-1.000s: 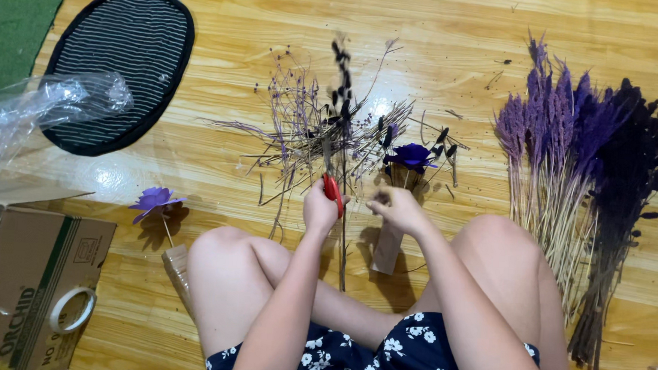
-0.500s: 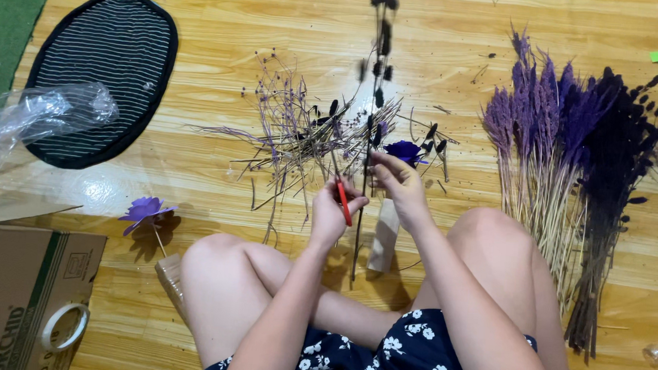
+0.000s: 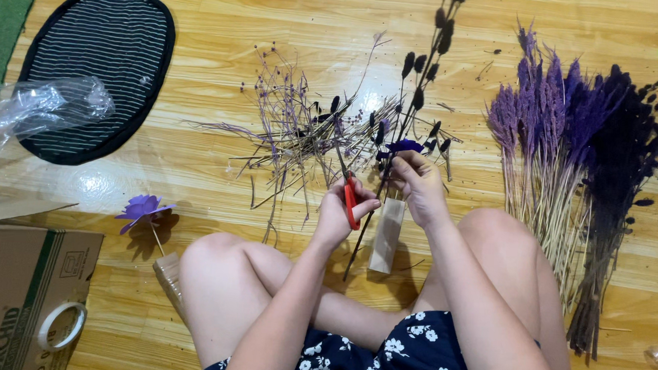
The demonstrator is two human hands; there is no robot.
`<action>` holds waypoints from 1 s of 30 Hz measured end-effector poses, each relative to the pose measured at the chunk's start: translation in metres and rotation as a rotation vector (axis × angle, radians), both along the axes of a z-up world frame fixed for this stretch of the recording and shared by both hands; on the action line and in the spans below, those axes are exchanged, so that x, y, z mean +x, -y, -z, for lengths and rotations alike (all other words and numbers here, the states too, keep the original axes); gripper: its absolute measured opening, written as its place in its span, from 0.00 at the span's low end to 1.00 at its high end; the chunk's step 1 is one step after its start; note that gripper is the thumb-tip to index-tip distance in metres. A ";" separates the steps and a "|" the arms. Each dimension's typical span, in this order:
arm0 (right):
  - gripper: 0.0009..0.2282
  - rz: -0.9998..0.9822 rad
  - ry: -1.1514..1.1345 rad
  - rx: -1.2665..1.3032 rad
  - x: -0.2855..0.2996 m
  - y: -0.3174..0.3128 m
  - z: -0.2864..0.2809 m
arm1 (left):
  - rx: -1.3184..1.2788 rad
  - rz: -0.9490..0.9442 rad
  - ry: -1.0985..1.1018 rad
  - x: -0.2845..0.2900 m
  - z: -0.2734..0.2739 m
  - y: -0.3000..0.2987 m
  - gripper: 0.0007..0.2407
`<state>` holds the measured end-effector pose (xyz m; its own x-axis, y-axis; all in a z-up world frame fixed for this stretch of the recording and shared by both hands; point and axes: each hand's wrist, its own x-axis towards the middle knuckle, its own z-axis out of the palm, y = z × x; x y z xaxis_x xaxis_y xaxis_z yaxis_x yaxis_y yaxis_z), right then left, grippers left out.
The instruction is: The person assembles a floral arrangement by hand, trimming dried floral stems with shears and inserting them into a block of floral foam.
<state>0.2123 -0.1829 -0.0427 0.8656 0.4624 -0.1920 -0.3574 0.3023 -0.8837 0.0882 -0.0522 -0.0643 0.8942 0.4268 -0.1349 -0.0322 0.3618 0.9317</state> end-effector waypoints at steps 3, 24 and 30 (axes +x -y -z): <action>0.02 0.003 -0.001 0.009 -0.001 0.000 -0.007 | -0.013 0.005 0.011 0.001 0.002 0.000 0.17; 0.07 -0.073 0.058 0.073 -0.011 0.000 -0.028 | 0.002 0.009 0.056 0.002 -0.004 0.001 0.17; 0.09 -0.055 0.085 0.134 0.000 0.008 -0.020 | 0.021 0.027 0.066 -0.001 0.003 0.003 0.16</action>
